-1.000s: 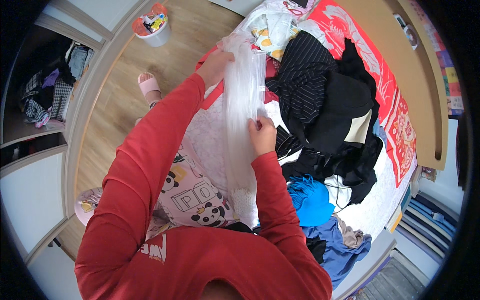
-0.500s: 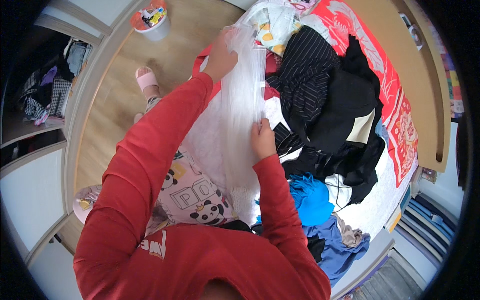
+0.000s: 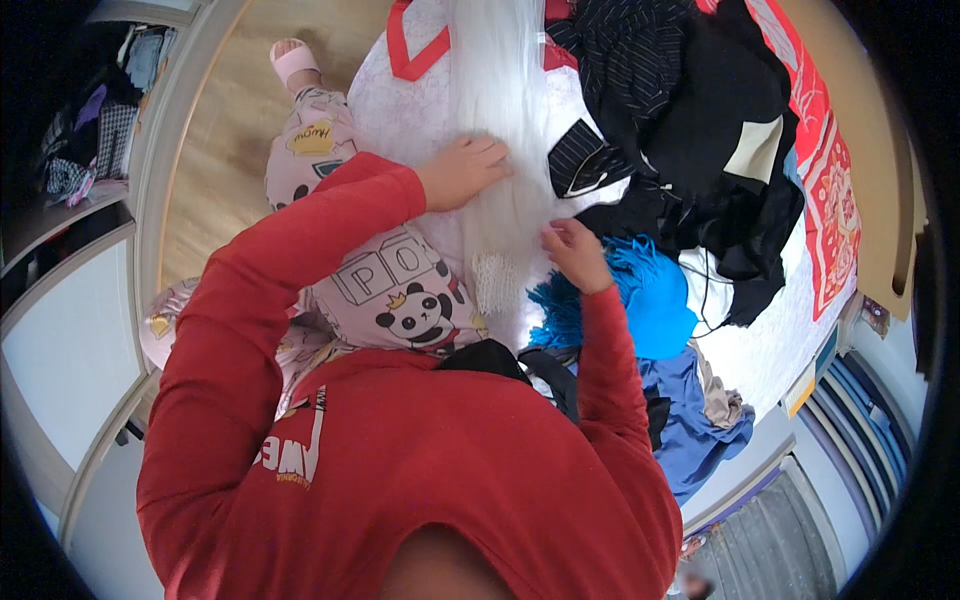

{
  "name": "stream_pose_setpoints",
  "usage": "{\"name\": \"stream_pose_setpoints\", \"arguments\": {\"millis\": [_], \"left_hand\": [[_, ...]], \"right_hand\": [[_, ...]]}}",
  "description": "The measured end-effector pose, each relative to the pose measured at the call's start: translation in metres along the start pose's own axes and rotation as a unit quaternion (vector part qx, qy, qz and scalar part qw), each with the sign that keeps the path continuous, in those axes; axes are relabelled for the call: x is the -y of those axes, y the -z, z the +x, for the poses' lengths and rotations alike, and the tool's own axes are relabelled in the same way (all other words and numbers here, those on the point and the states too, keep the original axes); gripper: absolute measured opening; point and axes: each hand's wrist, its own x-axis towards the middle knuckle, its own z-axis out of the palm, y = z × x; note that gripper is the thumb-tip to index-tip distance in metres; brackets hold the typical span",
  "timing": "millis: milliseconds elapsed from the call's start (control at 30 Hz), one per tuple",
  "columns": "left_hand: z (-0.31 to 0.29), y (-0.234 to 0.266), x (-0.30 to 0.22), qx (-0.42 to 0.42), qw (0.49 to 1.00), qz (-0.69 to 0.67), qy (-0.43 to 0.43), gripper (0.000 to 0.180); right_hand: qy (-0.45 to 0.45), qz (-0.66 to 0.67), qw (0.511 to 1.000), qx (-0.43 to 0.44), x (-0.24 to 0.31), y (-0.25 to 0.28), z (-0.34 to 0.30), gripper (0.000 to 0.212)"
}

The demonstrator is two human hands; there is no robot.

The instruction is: The person sits on the floor and folds a piece of white mesh fabric. They roll the fabric into a tight cylinder, then fold it into a compact square shape, and finally place it into a small clear plastic bag.

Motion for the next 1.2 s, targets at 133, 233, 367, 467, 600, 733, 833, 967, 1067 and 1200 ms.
{"name": "stream_pose_setpoints", "arguments": {"millis": [133,233,367,467,600,733,833,967,1067,1200], "left_hand": [[0.002,-0.002,-0.012,-0.037,0.999,0.015,0.033,0.031],[0.003,0.002,-0.023,-0.038,0.997,-0.045,0.043,0.035],[0.009,0.010,-0.038,-0.077,0.997,-0.024,0.011,0.035],[0.002,-0.001,-0.033,0.025,0.999,-0.008,-0.018,0.037],[-0.013,-0.020,-0.023,0.036,0.999,0.033,-0.024,0.036],[-0.013,-0.020,-0.031,-0.021,0.996,0.081,-0.036,0.031],[-0.009,-0.009,-0.039,0.034,0.991,0.096,-0.084,0.035],[-0.013,-0.015,-0.038,0.056,0.990,0.090,-0.091,0.034],[-0.016,-0.019,-0.038,0.070,0.993,0.082,-0.051,0.033],[-0.018,-0.017,-0.036,0.021,0.993,0.085,-0.078,0.030]], "right_hand": [[0.063,0.093,0.983,-0.146,0.001,-0.041,0.009,0.035],[0.138,-0.003,0.953,-0.269,0.026,-0.051,0.009,0.032],[0.237,-0.133,0.922,-0.276,0.034,-0.053,0.010,0.029],[0.260,-0.090,0.937,-0.216,0.035,-0.048,0.002,0.031],[0.361,-0.204,0.893,-0.177,0.020,-0.023,-0.034,0.031],[0.427,-0.314,0.846,-0.059,-0.006,-0.035,-0.060,0.033],[0.430,-0.350,0.830,-0.061,-0.001,-0.047,-0.059,0.039],[0.481,-0.315,0.818,-0.012,0.007,-0.040,-0.050,0.038],[0.512,-0.249,0.818,0.082,-0.002,-0.039,-0.039,0.040],[0.365,-0.100,0.913,0.151,-0.011,-0.039,-0.013,0.036]]}}
